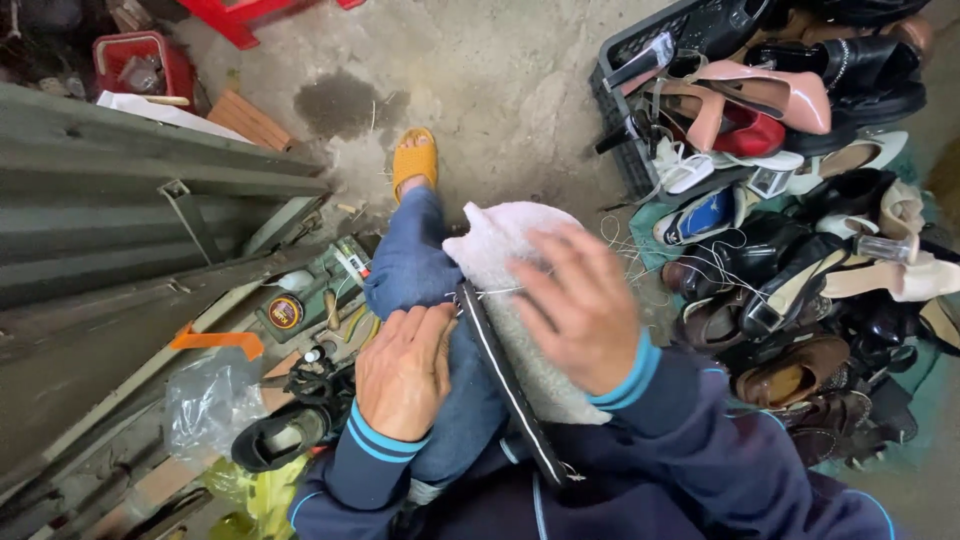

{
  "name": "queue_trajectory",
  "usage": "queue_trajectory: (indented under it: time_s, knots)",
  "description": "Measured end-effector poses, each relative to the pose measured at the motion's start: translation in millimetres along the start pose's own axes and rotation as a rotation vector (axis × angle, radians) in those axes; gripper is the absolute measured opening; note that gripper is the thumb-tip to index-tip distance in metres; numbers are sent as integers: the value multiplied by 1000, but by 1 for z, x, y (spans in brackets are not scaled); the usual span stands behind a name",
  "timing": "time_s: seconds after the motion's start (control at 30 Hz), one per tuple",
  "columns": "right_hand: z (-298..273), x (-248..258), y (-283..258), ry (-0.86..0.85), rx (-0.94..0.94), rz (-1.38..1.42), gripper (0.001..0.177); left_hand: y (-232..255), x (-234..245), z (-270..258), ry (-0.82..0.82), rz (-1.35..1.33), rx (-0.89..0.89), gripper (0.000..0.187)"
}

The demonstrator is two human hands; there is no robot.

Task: Hand-stitching a replacement sole onto a shoe using a needle and thread in a repair shop environment.

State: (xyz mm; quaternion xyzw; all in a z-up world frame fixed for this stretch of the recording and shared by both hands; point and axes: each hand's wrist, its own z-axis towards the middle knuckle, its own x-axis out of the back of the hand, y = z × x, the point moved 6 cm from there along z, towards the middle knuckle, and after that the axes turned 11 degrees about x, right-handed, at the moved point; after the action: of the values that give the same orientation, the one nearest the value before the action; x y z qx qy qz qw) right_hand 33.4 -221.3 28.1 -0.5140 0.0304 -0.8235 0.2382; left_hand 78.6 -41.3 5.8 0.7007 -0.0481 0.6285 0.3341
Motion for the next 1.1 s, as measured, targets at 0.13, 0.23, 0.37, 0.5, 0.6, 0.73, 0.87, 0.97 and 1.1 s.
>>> queue_trajectory:
  time_s: [0.13, 0.23, 0.37, 0.5, 0.6, 0.73, 0.87, 0.97, 1.1]
  knots:
    - [-5, -11, -9, -47, 34, 95, 6, 2, 6, 2, 18, -52, -13, 17]
    - [-8, 0, -5, -66, -84, 579, 12, 1, 9, 1, 43, -112, -44, 16]
    - [-6, -9, 5, -89, -381, 1204, 13, 2, 7, 3, 43, -91, -77, 15]
    - [-21, -49, 9, -204, -256, 560, 25, -1, 5, 2, 16, -83, -94, 18]
    - [-20, -56, 3, -457, -255, 510, 29, -2, 8, 4, -29, -104, -89, 20]
    - [-18, -40, -1, -447, -163, 503, 49, -9, 4, -5, -52, -94, -5, 20]
    - [-13, -21, 7, -267, -261, 499, 45, -65, 4, -34, -116, 188, 490, 66]
    - [-26, -28, 6, -211, -223, 511, 35, -89, 7, -60, -177, 153, 582, 69]
    - [-38, -29, -16, -196, -120, 545, 24, -60, 8, -52, -74, -34, 464, 55]
